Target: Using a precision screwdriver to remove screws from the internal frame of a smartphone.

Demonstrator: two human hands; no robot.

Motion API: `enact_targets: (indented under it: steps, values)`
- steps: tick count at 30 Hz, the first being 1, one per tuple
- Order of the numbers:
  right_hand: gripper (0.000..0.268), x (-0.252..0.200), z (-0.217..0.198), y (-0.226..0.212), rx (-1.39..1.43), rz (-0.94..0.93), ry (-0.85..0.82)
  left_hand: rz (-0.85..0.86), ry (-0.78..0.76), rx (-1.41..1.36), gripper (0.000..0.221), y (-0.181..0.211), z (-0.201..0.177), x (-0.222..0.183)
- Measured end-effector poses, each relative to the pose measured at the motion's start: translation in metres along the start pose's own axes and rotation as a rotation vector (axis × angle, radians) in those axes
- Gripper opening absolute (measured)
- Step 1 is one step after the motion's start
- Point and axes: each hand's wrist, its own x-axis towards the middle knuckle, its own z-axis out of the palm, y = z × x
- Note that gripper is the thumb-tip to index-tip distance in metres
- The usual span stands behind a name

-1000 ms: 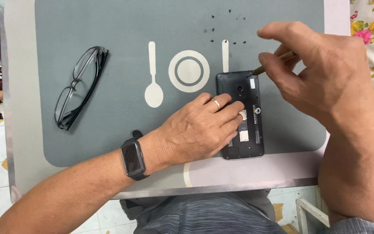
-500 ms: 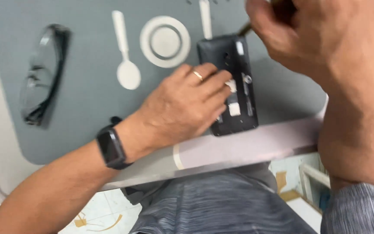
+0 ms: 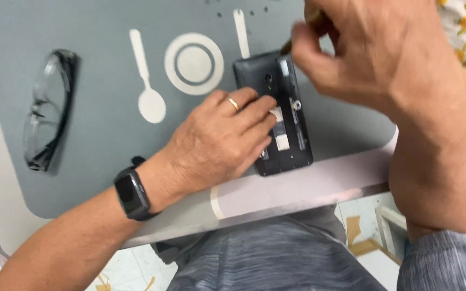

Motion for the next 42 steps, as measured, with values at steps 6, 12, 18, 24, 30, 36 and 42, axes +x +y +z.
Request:
enact_targets:
  steps: [6, 12, 18, 24, 30, 36, 42]
  values:
    - [0.016, 0.017, -0.009, -0.006, 0.393, -0.121, 0.191, -0.02, 0.019, -0.044, 0.023, 0.001, 0.002, -0.001]
    - [0.044, 0.019, -0.018, -0.017, 0.351, -0.054, 0.124, -0.002, -0.002, 0.043, 0.026, 0.001, 0.003, -0.002]
    - [0.014, 0.014, -0.004, -0.012, 0.345, -0.014, 0.175, -0.012, -0.009, 0.055, 0.024, 0.001, 0.003, -0.002]
    - [0.036, 0.022, -0.018, -0.017, 0.353, -0.012, 0.1, -0.015, -0.013, 0.021, 0.024, 0.001, 0.004, -0.003]
    - [0.019, 0.017, -0.008, -0.013, 0.393, -0.024, 0.154, -0.018, -0.014, 0.014, 0.021, 0.001, 0.005, -0.001]
    - [0.013, 0.014, 0.002, -0.009, 0.269, -0.057, 0.237, -0.015, 0.008, 0.01, 0.023, 0.001, 0.004, -0.002]
    - [0.027, 0.018, -0.015, -0.01, 0.223, -0.002, 0.116, -0.023, 0.039, -0.009, 0.022, 0.002, 0.003, -0.002]
